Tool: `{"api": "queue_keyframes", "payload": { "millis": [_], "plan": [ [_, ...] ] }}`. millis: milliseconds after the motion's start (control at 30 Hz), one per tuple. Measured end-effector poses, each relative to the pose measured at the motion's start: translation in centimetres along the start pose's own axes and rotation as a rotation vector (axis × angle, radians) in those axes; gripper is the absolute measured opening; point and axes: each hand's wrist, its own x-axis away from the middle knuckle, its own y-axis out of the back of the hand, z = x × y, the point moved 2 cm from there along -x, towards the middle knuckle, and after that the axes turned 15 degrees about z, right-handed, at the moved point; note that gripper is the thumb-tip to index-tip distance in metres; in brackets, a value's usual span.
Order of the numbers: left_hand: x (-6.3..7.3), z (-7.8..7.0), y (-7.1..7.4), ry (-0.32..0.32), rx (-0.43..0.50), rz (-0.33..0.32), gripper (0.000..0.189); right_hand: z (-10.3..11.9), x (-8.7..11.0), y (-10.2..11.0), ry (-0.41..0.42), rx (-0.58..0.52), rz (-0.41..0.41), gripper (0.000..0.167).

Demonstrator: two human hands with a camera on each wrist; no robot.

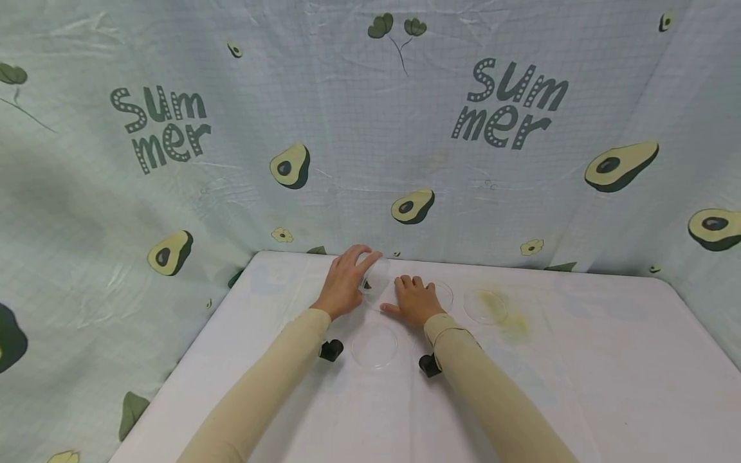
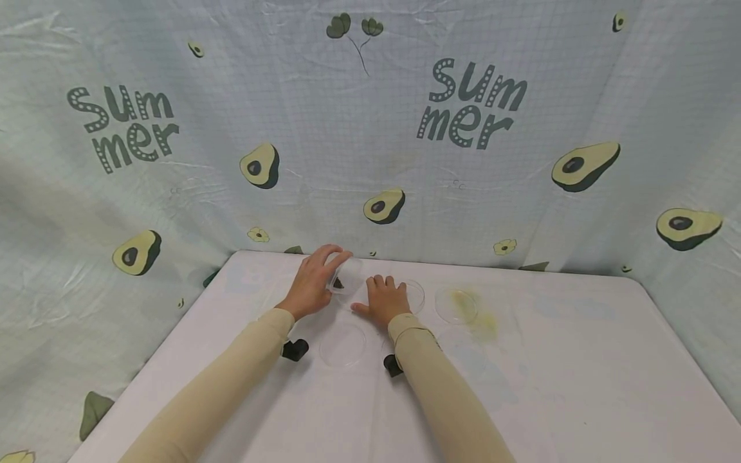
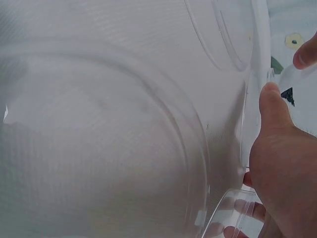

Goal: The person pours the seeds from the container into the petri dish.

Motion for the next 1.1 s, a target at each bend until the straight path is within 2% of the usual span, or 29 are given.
{"api": "queue_keyframes", "payload": {
  "millis": [633, 933, 1100],
  "plan": [
    [-0.12, -0.29, -0.37, -0.051, -0.086, -0.025, 0.085, 0.03, 0.13, 0.12, -0.010, -0.055, 0.008, 0.076],
    [-0.38, -0.57, -0.21, -0.051, -0.120, -0.011, 0.083, 0.08, 0.12, 0.17, -0.015, -0.044, 0.016, 0.077],
    [-0.60, -0.92, -0.12, -0.075, -0.137, -0.009, 0.083, 0.14, 0.36, 0.42, -0.011, -0.048, 0.008, 0.074]
  ]
}}
